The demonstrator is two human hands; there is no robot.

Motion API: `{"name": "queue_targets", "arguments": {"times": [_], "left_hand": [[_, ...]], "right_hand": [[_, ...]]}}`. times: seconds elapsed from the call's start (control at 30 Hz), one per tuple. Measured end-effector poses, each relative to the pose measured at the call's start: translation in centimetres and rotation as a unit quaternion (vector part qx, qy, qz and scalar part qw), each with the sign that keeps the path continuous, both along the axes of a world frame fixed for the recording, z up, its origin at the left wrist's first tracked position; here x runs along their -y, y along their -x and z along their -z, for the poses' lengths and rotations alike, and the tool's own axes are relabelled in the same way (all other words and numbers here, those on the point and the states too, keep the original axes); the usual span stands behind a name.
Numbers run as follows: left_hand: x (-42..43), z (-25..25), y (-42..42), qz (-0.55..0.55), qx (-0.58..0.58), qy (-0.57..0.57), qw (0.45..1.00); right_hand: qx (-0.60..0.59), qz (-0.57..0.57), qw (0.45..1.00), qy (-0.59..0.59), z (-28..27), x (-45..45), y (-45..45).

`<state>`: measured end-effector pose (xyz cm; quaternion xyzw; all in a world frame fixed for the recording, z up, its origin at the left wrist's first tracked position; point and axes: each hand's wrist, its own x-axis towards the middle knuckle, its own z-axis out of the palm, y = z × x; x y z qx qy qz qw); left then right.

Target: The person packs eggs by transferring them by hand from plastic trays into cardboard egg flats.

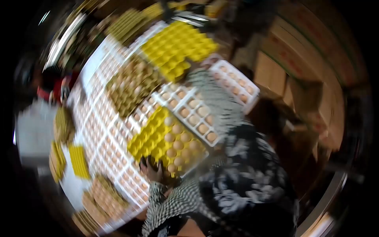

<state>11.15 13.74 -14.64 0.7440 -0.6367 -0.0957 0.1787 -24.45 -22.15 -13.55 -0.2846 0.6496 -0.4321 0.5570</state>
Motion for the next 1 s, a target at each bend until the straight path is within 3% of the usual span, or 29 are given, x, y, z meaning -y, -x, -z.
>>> {"name": "queue_targets", "arguments": {"times": [0.07, 0.1, 0.17, 0.23, 0.33, 0.37, 0.4, 0.43, 0.53, 0.57, 0.6, 0.63, 0.67, 0.77, 0.83, 0.93, 1.0], "left_hand": [[0.4, -0.2, 0.6, 0.010, -0.017, 0.020, 1.000], [0.9, -0.6, 0.8, 0.001, 0.030, -0.015, 0.999], [0.5, 0.2, 0.7, 0.021, 0.038, 0.006, 0.999], [0.8, 1.4, -0.5, 0.065, 0.064, 0.021, 0.996], [1.0, 1.8, -1.4, 0.076, 0.080, -0.001, 0.994], [0.9, 1.1, -0.8, 0.069, 0.071, -0.008, 0.995], [0.9, 1.3, -0.6, 0.064, 0.053, -0.007, 0.997], [1.0, 2.3, -1.1, 0.054, 0.068, 0.015, 0.996], [2.1, 4.8, -3.7, 0.095, 0.118, 0.043, 0.987], [2.2, 4.7, -4.2, 0.099, 0.117, 0.036, 0.988], [2.3, 4.2, -3.9, 0.103, 0.114, 0.029, 0.988], [2.4, 4.1, -3.4, 0.106, 0.110, 0.020, 0.988], [2.7, 4.2, -3.8, 0.097, 0.106, -0.008, 0.990], [3.6, 5.4, -5.1, 0.124, 0.098, -0.017, 0.987], [3.8, 4.0, -4.2, 0.127, 0.088, -0.076, 0.985], [3.6, 4.0, -3.1, 0.091, 0.077, -0.057, 0.991], [3.2, 2.5, -2.1, 0.091, 0.065, -0.075, 0.991]], "right_hand": [[-0.154, -0.004, 0.988, 0.028, 1.8, 3.7, -1.9], [-0.204, 0.005, 0.979, 0.022, 2.3, 4.8, -2.1], [-0.239, 0.037, 0.970, 0.020, 2.4, 5.2, -1.1], [-0.219, 0.089, 0.970, 0.055, 3.1, 5.0, -0.9], [-0.076, 0.242, 0.946, 0.202, 2.0, 2.2, 1.2], [-0.019, 0.312, 0.932, 0.184, -2.4, -1.5, 1.5], [0.045, 0.323, 0.904, 0.276, -4.7, -5.0, 2.2], [0.099, 0.330, 0.864, 0.367, -6.8, -9.2, 3.0], [0.160, 0.366, 0.814, 0.422, -7.4, -22.3, 5.5], [0.155, 0.371, 0.846, 0.350, -8.0, -28.9, 6.8], [0.211, 0.413, 0.798, 0.386, -8.9, -35.6, 7.0], [0.174, 0.395, 0.831, 0.351, -7.5, -42.6, 8.3], [0.198, 0.440, 0.820, 0.307, -5.7, -49.8, 9.3], [0.057, 0.672, 0.733, 0.088, -5.4, -70.3, 5.9], [0.015, 0.706, 0.694, 0.139, -3.2, -84.6, 1.9], [-0.261, 0.676, 0.689, 0.020, 4.2, -103.7, -3.6], [-0.213, 0.694, 0.687, 0.006, 4.8, -110.0, -7.3]]}}
